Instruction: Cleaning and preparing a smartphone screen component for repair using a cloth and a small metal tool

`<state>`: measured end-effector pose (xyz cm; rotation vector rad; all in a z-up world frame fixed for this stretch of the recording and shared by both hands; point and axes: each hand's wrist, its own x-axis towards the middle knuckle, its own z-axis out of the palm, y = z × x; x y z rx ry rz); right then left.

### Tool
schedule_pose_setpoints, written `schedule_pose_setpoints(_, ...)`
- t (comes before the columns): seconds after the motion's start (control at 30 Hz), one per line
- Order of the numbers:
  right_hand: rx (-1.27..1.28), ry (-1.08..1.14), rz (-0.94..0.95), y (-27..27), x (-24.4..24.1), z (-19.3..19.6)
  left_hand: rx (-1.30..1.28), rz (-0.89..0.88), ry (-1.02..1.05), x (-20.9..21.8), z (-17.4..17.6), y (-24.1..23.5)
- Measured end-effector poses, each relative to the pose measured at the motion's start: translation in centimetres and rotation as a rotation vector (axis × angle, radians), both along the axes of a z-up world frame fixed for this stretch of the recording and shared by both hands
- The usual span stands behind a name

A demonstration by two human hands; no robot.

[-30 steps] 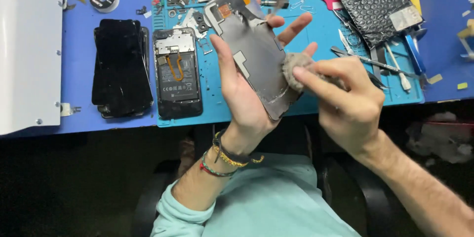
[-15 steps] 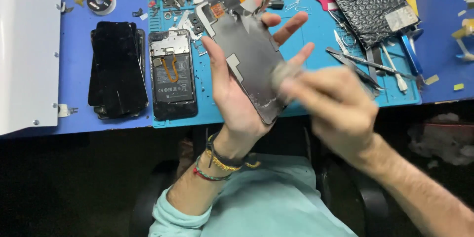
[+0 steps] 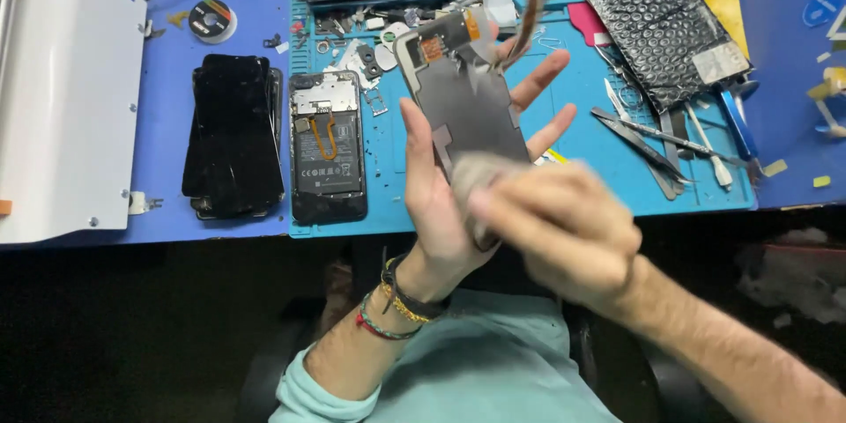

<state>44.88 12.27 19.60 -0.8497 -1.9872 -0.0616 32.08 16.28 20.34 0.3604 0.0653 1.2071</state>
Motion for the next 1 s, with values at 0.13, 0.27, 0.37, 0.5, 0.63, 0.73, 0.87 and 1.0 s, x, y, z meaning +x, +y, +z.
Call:
schedule_pose_setpoints(0.13,-0.042,-0.077,-0.114,1.6,0.2,0.9,0.054,0.061,0.132,1.3,-0.4,-1.1)
schedule_pose_setpoints(0.27,-0.068,-0.036,-0.237,1.3,-0.7,1.6,-0.101,-0.077,0.000,0.4,-1.1,-1.3)
schedule_pose_setpoints(0.37,-0.124,-0.066,0.062,0.5,-1.0,1.4,-0.185,-0.173,0.124,-1.0,-1.6,-0.4)
schedule_pose_setpoints(0.5,-0.081,-0.084,-0.040,0.0,-0.4,1.9,-0.095,-0.112,0.057,-0.8,0.6,-1.5)
schedule_pose_setpoints(0.63,-0.055,-0.160,-0.107,1.5,1.2,2.3,-0.174,-0.118,0.043,-1.7,0.9,-1.7)
schedule_pose_setpoints(0.73,-0.110,-0.183,0.153,-1.1,-0.9,3.5,-0.130,-0.282,-0.020,-2.8,0.1,-2.0)
schedule_pose_setpoints(0.87,-0.070,-0.125,-0.051,0.5,0.6,3.4,-0.215,-0.275,0.006,-2.3,0.0,-2.8)
schedule_pose_setpoints(1.0,-0.040,-0.218,0.132,0.0,0.2,3.5,-0.267,-0.292,0.011,-2.7,1.6,-3.1)
